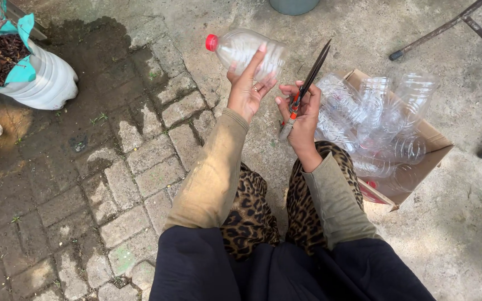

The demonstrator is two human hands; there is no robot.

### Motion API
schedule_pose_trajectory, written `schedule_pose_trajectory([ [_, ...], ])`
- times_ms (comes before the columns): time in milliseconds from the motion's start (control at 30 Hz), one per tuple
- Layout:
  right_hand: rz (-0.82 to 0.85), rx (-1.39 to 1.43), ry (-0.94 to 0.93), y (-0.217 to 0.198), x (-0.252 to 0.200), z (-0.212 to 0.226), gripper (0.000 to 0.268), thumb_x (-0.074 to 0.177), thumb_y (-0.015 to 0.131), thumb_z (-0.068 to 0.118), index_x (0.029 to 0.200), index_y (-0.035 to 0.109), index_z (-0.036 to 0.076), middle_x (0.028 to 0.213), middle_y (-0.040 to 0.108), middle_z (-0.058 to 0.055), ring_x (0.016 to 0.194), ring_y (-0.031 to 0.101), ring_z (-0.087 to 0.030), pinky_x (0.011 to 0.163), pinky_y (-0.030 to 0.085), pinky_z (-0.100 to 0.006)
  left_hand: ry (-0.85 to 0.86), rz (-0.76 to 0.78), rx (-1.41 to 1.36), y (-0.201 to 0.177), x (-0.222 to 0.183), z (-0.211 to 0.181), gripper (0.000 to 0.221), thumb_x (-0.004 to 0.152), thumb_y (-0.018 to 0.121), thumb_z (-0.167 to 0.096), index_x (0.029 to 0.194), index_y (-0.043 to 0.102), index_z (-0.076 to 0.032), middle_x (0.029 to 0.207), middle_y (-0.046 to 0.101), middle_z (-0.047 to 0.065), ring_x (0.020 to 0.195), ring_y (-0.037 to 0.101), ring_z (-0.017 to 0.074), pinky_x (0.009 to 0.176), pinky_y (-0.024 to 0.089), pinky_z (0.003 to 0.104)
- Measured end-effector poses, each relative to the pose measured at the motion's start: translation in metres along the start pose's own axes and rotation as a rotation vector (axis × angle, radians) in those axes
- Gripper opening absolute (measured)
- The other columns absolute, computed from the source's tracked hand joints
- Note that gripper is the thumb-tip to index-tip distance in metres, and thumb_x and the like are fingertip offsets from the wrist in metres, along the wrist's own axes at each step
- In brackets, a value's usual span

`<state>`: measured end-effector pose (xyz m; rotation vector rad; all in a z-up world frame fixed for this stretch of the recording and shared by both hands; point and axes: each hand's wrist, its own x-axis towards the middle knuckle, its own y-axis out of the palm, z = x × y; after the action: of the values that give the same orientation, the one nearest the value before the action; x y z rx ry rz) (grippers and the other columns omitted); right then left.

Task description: Cutting the top sections off of clear plastic bottles and placing the resulting pieces into a cardboard box.

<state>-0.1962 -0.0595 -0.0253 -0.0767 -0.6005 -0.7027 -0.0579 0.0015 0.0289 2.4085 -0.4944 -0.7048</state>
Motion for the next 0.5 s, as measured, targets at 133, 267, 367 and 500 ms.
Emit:
schedule_pose_trajectory([
  [133, -0.111, -0.057, 0.018, -0.002, 0.006, -0.003, 0.05, 0.1, 0.074, -0.008, 0.136, 0.043, 0.009, 0.124, 0.067, -0.011, 0.115, 0.063, -0.015, 0.095, 0.05, -0.027, -0.046, -0.02, 0.083, 0.014, -0.024, 0.007, 0.135, 0.057, 0.092, -0.034, 0.152, -0.003, -0.026, 0.133, 0.048, 0.018, 0.099, 0.066, 0.0322, 0.069, 0.062, 0.039],
  [267, -0.108, 0.027, 0.091, -0.01, 0.011, -0.006, 0.047, 0.101, 0.072, -0.007, 0.135, 0.043, 0.008, 0.116, 0.072, -0.011, 0.111, 0.068, -0.015, 0.095, 0.054, -0.028, -0.047, -0.038, 0.121, 0.018, -0.024, 0.015, 0.138, 0.059, 0.091, -0.034, 0.152, -0.01, -0.028, 0.135, 0.047, 0.02, 0.098, 0.066, 0.033, 0.066, 0.06, 0.038],
  [367, -0.087, 0.043, 0.093, -0.011, 0.012, -0.007, 0.046, 0.101, 0.071, -0.007, 0.133, 0.042, 0.008, 0.112, 0.074, -0.011, 0.108, 0.07, -0.015, 0.094, 0.055, -0.028, -0.038, -0.041, 0.107, 0.019, -0.024, 0.02, 0.139, 0.058, 0.092, -0.033, 0.151, -0.012, -0.028, 0.137, 0.045, 0.021, 0.101, 0.065, 0.0347, 0.07, 0.06, 0.041],
  [500, -0.14, 0.112, 0.145, -0.015, 0.018, -0.008, 0.045, 0.1, 0.071, -0.007, 0.133, 0.044, 0.007, 0.107, 0.073, -0.012, 0.103, 0.07, -0.016, 0.089, 0.058, -0.03, -0.012, -0.041, 0.098, 0.014, -0.01, 0.026, 0.135, 0.059, 0.09, -0.043, 0.151, -0.007, -0.027, 0.143, 0.04, 0.022, 0.121, 0.055, 0.038, 0.09, 0.053, 0.056],
])
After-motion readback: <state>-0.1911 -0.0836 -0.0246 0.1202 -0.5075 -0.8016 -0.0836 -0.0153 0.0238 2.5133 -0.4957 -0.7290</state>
